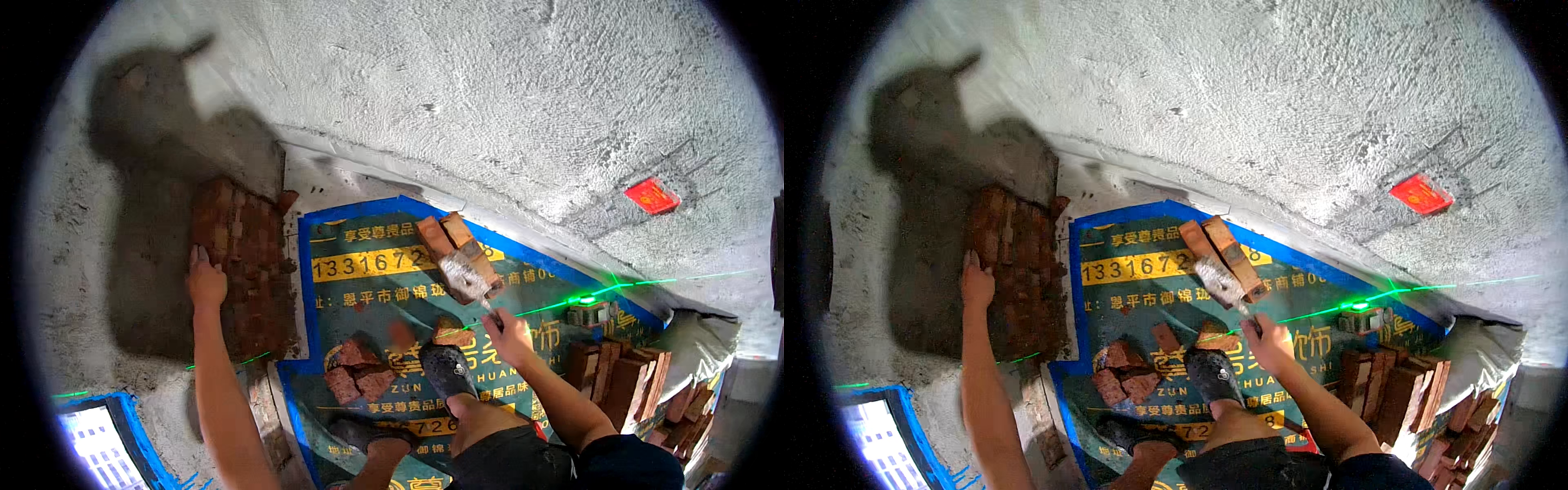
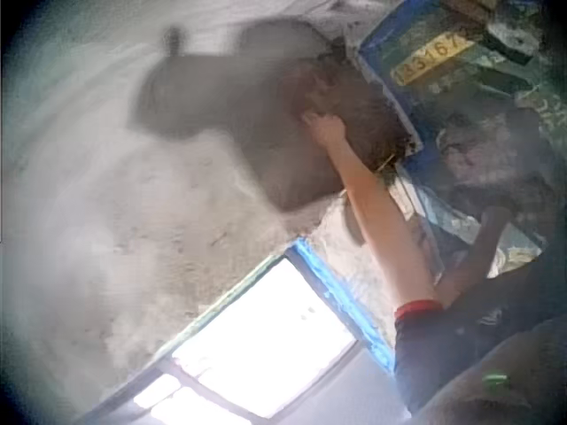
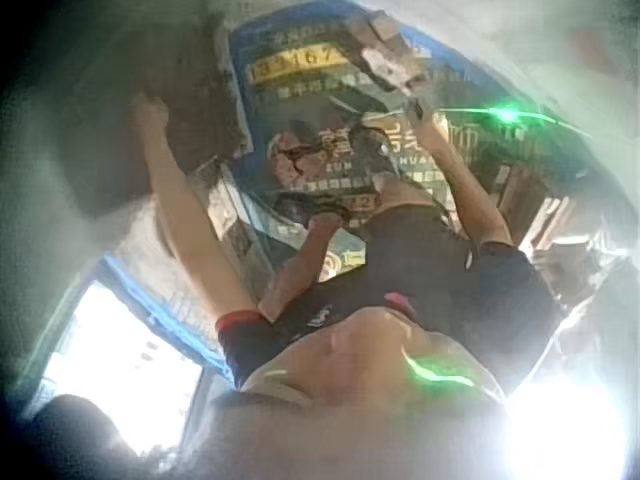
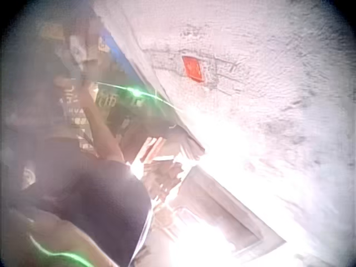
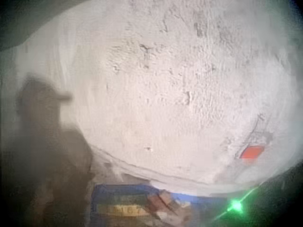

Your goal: The person applies mortar to a wall corner and positions bricks, then uses a trowel to scrape off the excess mortar.

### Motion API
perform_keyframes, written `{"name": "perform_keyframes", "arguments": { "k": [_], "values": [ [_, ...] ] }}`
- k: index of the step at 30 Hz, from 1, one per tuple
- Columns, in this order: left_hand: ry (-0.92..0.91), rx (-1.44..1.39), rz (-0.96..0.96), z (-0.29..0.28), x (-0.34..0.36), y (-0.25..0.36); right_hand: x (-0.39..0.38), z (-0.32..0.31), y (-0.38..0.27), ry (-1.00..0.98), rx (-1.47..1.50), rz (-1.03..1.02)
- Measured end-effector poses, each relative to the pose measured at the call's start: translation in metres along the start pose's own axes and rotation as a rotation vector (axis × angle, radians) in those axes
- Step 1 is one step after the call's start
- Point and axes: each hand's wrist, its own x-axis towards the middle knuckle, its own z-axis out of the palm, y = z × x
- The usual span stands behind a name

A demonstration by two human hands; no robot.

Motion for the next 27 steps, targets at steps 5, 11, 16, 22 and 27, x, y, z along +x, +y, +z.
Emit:
{"name": "perform_keyframes", "arguments": {
  "k": [5, 11, 16, 22, 27],
  "values": [
    [0.336, -0.395, 0.201, 0.043, -0.095, 0.074, 0.052, -0.006, 0.02, 0.325, -0.137, -0.198],
    [-0.421, -1.334, 0.113, 0.094, -0.256, 0.271, 0.051, -0.012, 0.027, 0.384, -0.064, -0.149],
    [-0.129, -1.15, -0.038, 0.131, -0.255, 0.387, 0.011, -0.038, 0.011, 0.274, 0.029, -0.157],
    [-0.595, -1.64, -0.105, 0.13, -0.233, 0.342, -0.009, -0.051, 0.02, 0.227, 0.222, 0.041],
    [-0.799, -1.624, -0.302, 0.157, -0.2, 0.302, -0.001, -0.034, 0.03, 0.071, 0.32, 0.124]
  ]
}}
